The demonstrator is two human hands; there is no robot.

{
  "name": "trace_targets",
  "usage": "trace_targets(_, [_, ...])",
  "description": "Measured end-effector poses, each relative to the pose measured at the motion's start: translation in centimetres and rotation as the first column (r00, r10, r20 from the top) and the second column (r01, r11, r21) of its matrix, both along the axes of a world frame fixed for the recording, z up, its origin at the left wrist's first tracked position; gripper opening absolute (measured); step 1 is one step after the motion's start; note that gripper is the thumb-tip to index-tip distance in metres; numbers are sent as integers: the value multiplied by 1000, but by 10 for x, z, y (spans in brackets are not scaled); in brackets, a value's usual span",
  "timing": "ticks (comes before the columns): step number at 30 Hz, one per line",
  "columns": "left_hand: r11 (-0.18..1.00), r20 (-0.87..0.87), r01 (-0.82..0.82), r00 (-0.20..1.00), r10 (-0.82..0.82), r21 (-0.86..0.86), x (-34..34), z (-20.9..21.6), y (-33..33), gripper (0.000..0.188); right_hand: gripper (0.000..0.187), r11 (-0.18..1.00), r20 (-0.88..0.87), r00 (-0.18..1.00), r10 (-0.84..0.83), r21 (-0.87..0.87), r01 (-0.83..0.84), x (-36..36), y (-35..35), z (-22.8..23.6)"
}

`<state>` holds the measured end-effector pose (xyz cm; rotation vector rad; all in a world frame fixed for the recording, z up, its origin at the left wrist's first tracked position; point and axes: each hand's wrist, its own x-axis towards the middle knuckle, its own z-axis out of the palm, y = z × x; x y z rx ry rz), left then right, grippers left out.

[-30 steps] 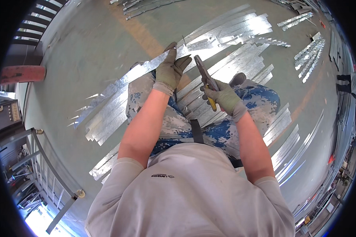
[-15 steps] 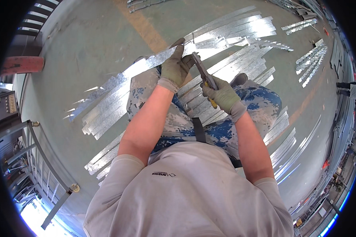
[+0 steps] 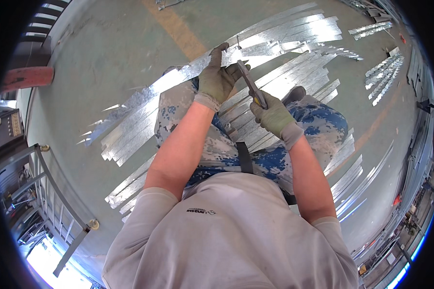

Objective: The person sits on the floor and uses tin snips to cut a long metal strip into smaller pieces. They repeatedly position the snips, cut, and drop the pieces onto the floor.

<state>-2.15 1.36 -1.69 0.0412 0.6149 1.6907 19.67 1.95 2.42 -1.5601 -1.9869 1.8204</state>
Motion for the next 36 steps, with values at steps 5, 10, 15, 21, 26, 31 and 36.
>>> trace_targets(5, [1000, -39, 11, 999, -12, -13, -3, -2, 0, 47, 48, 988, 9, 999, -48, -148, 48, -6, 3, 27])
trace_targets(10, [1000, 26, 3, 1000, -4, 30, -3, -7, 0, 44, 43, 962, -78, 991, -111, -259, 87, -1, 2, 22])
trace_targets(15, [1000, 43, -3, 999, 3, 13, -3, -11, 0, 40, 43, 899, -209, 962, -179, -432, 73, 3, 7, 17])
trace_targets(21, [1000, 58, -1, 998, 2, -12, -3, -13, 1, 34, 47, 790, -353, 900, -254, -612, -17, 11, 10, -1])
trace_targets(26, [998, 73, 6, 997, -1, -68, -2, -13, 1, 35, 54, 670, -398, 849, -347, -739, -72, 16, 14, -16])
trace_targets(31, [999, 62, 33, 998, -34, 23, -4, -19, 2, 37, 58, 696, -403, 853, -332, -715, -67, 14, 9, -22])
trace_targets(36, [995, 35, 63, 997, -66, 83, -4, -10, 7, 40, 51, 728, -391, 831, -395, -685, 24, 5, -9, -5])
